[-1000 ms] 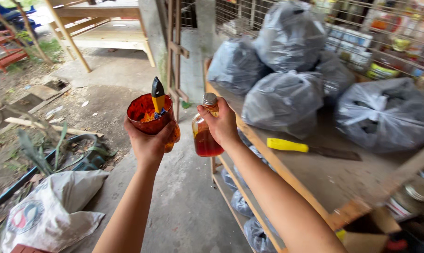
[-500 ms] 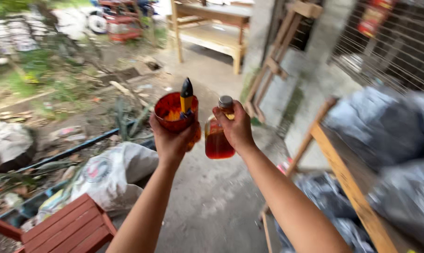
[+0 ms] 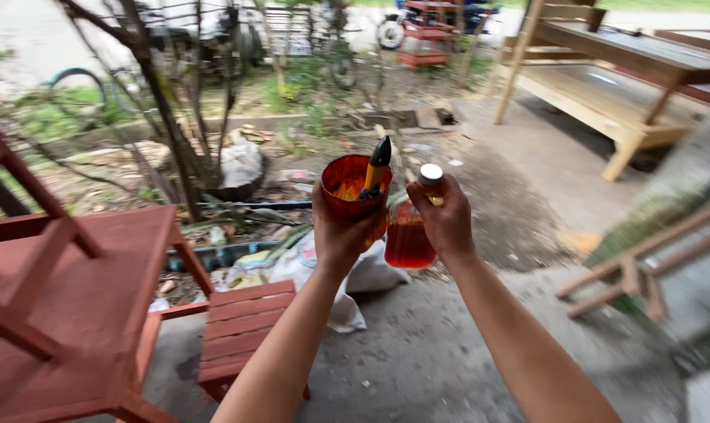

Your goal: The person wipes reddish stain onto wooden chair and stool frames using a cloth, working over the slats and rails. They carry a stool to another spot, pour liquid from a bottle into a container, and brush stain onto the stool's top rails.

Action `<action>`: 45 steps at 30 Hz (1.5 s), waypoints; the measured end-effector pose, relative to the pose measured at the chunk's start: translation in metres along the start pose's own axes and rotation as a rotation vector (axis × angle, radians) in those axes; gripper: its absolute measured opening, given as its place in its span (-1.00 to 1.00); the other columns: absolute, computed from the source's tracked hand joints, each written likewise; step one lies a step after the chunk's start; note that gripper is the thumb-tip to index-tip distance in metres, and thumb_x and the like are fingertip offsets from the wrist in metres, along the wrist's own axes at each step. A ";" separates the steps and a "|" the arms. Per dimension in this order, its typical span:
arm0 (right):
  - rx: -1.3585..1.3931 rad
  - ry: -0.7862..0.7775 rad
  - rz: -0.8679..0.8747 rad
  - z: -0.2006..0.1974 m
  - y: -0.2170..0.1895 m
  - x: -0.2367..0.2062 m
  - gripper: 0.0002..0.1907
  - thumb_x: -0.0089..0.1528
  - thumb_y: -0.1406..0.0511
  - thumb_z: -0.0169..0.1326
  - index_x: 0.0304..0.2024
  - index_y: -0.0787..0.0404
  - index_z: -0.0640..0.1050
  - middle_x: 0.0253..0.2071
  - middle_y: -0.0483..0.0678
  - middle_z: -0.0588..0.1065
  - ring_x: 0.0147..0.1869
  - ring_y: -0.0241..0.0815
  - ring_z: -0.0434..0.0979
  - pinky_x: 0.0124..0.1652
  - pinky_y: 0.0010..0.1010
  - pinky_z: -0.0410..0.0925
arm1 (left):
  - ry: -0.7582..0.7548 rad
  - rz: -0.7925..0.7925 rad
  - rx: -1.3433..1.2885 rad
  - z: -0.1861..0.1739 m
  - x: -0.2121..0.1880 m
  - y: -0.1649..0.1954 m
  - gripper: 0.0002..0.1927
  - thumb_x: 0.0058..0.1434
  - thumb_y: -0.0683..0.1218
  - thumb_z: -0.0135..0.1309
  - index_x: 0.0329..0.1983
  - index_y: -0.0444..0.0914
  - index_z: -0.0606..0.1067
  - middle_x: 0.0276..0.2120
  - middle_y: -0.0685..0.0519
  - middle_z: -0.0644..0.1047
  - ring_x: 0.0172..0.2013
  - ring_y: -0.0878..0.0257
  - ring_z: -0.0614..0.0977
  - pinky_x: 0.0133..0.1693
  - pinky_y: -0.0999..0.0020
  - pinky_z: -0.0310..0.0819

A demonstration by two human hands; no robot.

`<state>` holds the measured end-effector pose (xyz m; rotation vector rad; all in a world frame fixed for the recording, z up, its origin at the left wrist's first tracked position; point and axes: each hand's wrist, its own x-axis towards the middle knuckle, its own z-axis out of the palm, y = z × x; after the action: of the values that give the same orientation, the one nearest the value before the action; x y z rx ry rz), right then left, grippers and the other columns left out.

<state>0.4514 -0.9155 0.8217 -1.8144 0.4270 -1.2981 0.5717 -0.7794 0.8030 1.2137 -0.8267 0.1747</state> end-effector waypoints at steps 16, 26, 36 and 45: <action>0.456 -0.621 0.127 0.457 0.078 0.039 -0.70 0.22 0.24 0.30 -0.08 0.24 0.56 -0.17 -0.10 0.62 -0.13 -0.30 0.57 -0.09 -0.40 0.43 | 0.680 -0.399 0.885 -0.338 0.125 -0.160 0.14 -0.25 0.25 0.52 0.29 -0.29 0.20 0.15 -0.20 0.39 0.22 -0.10 0.32 0.18 -0.02 0.32; 0.527 -1.009 0.228 0.680 0.085 -0.045 -0.67 0.18 0.25 0.31 -0.03 0.18 0.60 -0.14 -0.10 0.64 -0.10 -0.29 0.61 -0.10 -0.37 0.48 | 1.104 -0.400 1.088 -0.518 0.045 -0.238 0.18 -0.29 0.23 0.53 0.34 -0.27 0.22 0.15 -0.23 0.46 0.21 -0.19 0.42 0.18 -0.11 0.35; 0.388 -1.141 0.115 0.765 0.103 -0.152 -0.53 0.10 0.20 0.38 0.01 0.20 0.59 -0.03 0.02 0.56 0.04 -0.13 0.60 0.00 -0.30 0.43 | 1.091 -0.521 0.969 -0.588 -0.041 -0.274 0.14 -0.26 0.08 0.54 0.35 -0.22 0.17 0.21 -0.13 0.45 0.20 -0.05 0.51 0.12 0.04 0.49; 0.324 -1.400 0.163 0.786 0.105 -0.143 -0.40 0.05 0.17 0.43 0.09 0.17 0.53 -0.06 -0.02 0.63 0.03 -0.21 0.62 0.01 -0.33 0.47 | 0.962 -0.539 1.001 -0.590 -0.041 -0.244 0.32 -0.18 -0.01 0.43 0.53 -0.15 -0.18 0.43 -0.24 0.04 0.38 -0.20 0.15 0.27 -0.09 0.18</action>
<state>1.1169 -0.5380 0.5674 -1.8768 -0.3868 0.1910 0.9496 -0.3418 0.5299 1.9574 0.5342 0.7114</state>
